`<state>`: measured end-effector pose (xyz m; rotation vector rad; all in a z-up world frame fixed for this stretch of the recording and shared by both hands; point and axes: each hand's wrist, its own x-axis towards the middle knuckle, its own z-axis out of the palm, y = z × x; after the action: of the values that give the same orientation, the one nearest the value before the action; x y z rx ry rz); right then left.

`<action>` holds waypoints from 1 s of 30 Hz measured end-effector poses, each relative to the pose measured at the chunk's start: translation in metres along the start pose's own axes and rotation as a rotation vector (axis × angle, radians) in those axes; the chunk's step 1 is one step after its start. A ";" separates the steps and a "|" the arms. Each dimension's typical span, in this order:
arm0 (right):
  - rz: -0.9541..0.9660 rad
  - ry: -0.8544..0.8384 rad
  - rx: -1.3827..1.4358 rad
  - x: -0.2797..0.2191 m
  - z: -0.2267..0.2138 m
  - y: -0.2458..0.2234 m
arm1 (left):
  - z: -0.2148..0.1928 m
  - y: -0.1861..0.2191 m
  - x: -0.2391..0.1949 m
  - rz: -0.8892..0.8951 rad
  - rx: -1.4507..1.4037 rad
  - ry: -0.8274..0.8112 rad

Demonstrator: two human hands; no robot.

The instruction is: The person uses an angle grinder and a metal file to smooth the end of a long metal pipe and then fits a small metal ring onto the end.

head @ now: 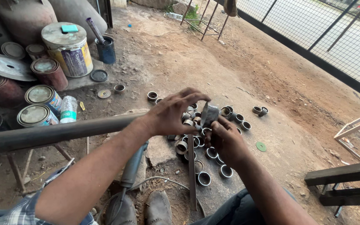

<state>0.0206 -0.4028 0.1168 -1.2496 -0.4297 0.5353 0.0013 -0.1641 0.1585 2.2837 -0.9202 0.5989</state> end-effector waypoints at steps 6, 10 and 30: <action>0.131 0.073 -0.121 0.004 -0.002 0.005 | 0.009 -0.012 -0.010 -0.024 -0.018 0.027; 0.044 0.026 -0.179 0.005 0.008 0.000 | 0.010 -0.024 -0.018 0.047 -0.027 0.085; -0.088 0.117 -0.583 0.005 0.036 -0.010 | 0.023 -0.053 -0.036 -0.327 -0.497 -0.170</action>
<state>0.0054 -0.3741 0.1359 -1.8010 -0.5608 0.2617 0.0201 -0.1323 0.1018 1.9822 -0.6570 0.0245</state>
